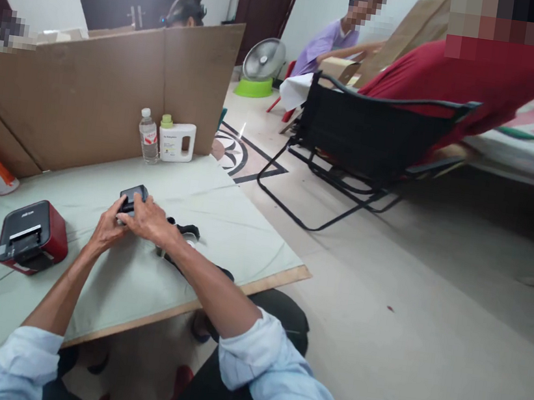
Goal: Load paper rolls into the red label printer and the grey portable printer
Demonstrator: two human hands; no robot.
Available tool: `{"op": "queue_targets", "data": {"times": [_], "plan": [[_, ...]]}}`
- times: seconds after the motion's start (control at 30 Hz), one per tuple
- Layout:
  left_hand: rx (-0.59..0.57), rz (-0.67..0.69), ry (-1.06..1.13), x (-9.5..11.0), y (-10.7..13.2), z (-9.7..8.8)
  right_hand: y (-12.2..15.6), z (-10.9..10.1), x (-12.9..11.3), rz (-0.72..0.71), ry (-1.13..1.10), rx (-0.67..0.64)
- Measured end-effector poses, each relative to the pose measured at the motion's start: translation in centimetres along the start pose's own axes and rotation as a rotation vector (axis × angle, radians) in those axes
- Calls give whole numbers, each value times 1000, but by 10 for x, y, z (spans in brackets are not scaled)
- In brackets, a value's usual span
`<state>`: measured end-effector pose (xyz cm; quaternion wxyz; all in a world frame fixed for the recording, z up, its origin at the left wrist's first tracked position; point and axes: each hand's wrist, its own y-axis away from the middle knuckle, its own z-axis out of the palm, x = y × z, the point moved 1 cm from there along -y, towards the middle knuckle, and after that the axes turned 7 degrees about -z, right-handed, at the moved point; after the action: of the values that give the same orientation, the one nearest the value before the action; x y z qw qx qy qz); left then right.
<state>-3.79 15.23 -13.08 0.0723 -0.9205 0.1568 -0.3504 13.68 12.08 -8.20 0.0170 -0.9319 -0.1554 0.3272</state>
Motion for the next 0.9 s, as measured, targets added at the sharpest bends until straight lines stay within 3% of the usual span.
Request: {"op": "queue_targets", "data": {"times": [0.13,0.3,0.4,0.5,0.57,0.7,0.9], "plan": [[-14,-64,-16,22,-23,23,-18,-35,29,9,-20,-137],[-37,-132,-154,39,-32,48,-24,-40,71,-8,-131,-115],[-13,-133,-209,41,-24,47,-13,-43,98,-25,-210,-51],[17,-98,-210,39,-6,33,8,-55,124,-38,-313,0],[-46,-67,-144,37,11,25,24,-60,138,-84,-401,-33],[-320,-27,-24,40,36,26,49,-55,151,-112,-535,-73],[-423,-8,14,66,26,46,56,-42,146,-101,-619,-73]]}}
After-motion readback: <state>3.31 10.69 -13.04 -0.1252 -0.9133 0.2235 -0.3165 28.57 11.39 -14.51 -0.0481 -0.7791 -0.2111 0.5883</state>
